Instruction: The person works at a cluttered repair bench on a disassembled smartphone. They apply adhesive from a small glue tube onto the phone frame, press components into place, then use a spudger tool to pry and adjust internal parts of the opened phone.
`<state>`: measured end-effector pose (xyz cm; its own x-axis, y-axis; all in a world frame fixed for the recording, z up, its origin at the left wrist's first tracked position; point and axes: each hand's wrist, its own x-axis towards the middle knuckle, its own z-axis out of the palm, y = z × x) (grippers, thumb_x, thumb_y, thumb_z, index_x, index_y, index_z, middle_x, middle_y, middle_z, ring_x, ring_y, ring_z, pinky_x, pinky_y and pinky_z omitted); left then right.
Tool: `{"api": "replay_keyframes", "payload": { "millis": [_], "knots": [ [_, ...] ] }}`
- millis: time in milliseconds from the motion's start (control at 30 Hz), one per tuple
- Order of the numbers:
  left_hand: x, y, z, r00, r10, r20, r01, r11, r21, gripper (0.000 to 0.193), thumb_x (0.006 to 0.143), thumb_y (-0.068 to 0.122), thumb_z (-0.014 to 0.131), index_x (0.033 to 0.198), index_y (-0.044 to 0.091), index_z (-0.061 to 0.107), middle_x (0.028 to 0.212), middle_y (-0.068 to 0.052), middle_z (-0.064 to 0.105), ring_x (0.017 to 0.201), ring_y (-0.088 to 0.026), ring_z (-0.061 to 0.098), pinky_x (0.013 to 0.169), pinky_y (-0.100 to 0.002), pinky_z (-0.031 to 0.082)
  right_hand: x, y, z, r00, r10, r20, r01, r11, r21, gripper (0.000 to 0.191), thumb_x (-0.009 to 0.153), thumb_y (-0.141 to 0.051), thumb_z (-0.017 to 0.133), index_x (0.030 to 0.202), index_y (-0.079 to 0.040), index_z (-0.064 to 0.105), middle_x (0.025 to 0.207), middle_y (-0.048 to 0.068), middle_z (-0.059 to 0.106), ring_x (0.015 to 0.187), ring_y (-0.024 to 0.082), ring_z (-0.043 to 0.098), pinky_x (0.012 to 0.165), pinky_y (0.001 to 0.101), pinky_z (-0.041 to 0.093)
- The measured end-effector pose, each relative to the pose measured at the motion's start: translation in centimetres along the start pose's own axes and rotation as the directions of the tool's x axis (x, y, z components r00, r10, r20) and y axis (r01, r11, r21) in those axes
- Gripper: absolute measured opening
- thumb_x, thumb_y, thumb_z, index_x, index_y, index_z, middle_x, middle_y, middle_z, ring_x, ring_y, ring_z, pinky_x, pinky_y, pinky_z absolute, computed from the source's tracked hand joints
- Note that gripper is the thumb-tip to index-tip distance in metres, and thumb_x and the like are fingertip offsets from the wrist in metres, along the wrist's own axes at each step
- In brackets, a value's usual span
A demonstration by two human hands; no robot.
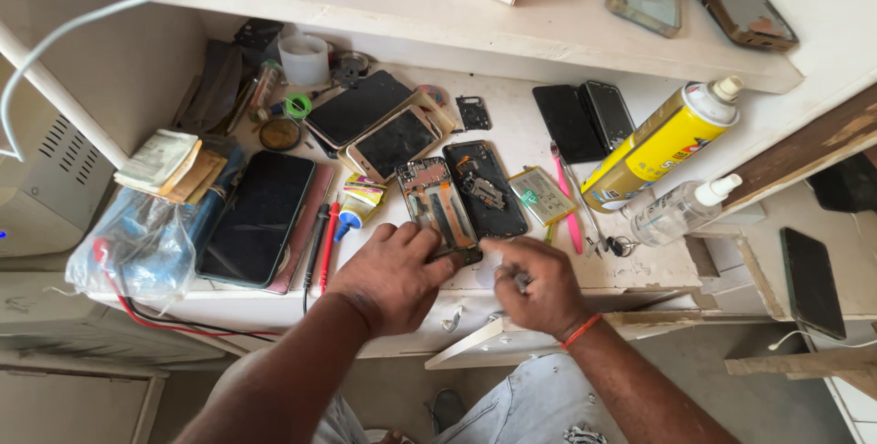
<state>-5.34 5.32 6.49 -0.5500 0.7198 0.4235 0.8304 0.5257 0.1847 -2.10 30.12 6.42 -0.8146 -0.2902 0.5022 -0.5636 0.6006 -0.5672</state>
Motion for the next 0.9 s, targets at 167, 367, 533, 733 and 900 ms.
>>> {"api": "replay_keyframes", "payload": {
  "millis": [167, 367, 533, 733, 900],
  "knots": [
    [-0.7, 0.2, 0.8, 1.000, 0.004, -0.008, -0.004, 0.999, 0.049, 0.039, 0.078, 0.025, 0.067, 0.116, 0.022, 0.071, 0.104, -0.010, 0.060, 0.099, -0.030, 0.058, 0.081, -0.045, 0.045, 0.1, 0.2, -0.1, 0.997, 0.055, 0.053, -0.053, 0.998, -0.025, 0.045, 0.077, 0.001, 0.060, 0.120, -0.004, 0.072, 0.079, 0.010, 0.065, 0.063, 0.018, 0.062, 0.059, 0.0301, 0.052],
    [-0.9, 0.5, 1.3, 0.996, 0.042, -0.080, -0.035, 0.995, 0.093, 0.032, 0.091, 0.044, 0.066, 0.114, 0.022, 0.070, 0.100, -0.007, 0.059, 0.093, -0.028, 0.058, 0.075, -0.044, 0.045, 0.1, -0.1, -0.4, 0.994, -0.020, 0.104, 0.030, 0.995, -0.100, 0.043, 0.078, -0.001, 0.058, 0.119, -0.004, 0.073, 0.085, 0.011, 0.068, 0.067, 0.021, 0.066, 0.063, 0.0314, 0.055],
    [-1.0, 0.5, 1.6, 0.991, 0.079, -0.105, -0.066, 0.990, 0.122, 0.036, 0.090, 0.047, 0.066, 0.115, 0.021, 0.068, 0.100, -0.006, 0.059, 0.093, -0.027, 0.058, 0.077, -0.044, 0.045, 0.0, -0.5, -0.5, 0.994, -0.018, 0.104, 0.033, 0.988, -0.150, 0.043, 0.076, -0.001, 0.058, 0.117, -0.002, 0.074, 0.084, 0.011, 0.067, 0.065, 0.022, 0.066, 0.060, 0.0327, 0.055],
    [-1.0, 0.8, 1.7, 0.993, 0.073, -0.091, -0.062, 0.991, 0.118, 0.037, 0.089, 0.047, 0.066, 0.115, 0.021, 0.068, 0.102, -0.007, 0.058, 0.094, -0.028, 0.059, 0.077, -0.044, 0.046, -0.1, -1.0, -0.5, 0.993, -0.027, 0.112, 0.052, 0.973, -0.224, 0.043, 0.076, 0.000, 0.061, 0.116, -0.003, 0.075, 0.081, 0.009, 0.065, 0.061, 0.021, 0.065, 0.057, 0.0325, 0.055],
    [-0.9, 0.9, 1.8, 0.994, 0.059, -0.093, -0.049, 0.993, 0.110, 0.035, 0.090, 0.046, 0.066, 0.115, 0.021, 0.068, 0.101, -0.006, 0.058, 0.094, -0.027, 0.059, 0.077, -0.045, 0.046, -0.3, -1.2, -0.3, 0.994, -0.071, 0.087, 0.093, 0.956, -0.279, 0.040, 0.078, 0.001, 0.063, 0.115, -0.003, 0.074, 0.084, 0.009, 0.066, 0.062, 0.022, 0.065, 0.057, 0.0333, 0.054]
  ]
}}
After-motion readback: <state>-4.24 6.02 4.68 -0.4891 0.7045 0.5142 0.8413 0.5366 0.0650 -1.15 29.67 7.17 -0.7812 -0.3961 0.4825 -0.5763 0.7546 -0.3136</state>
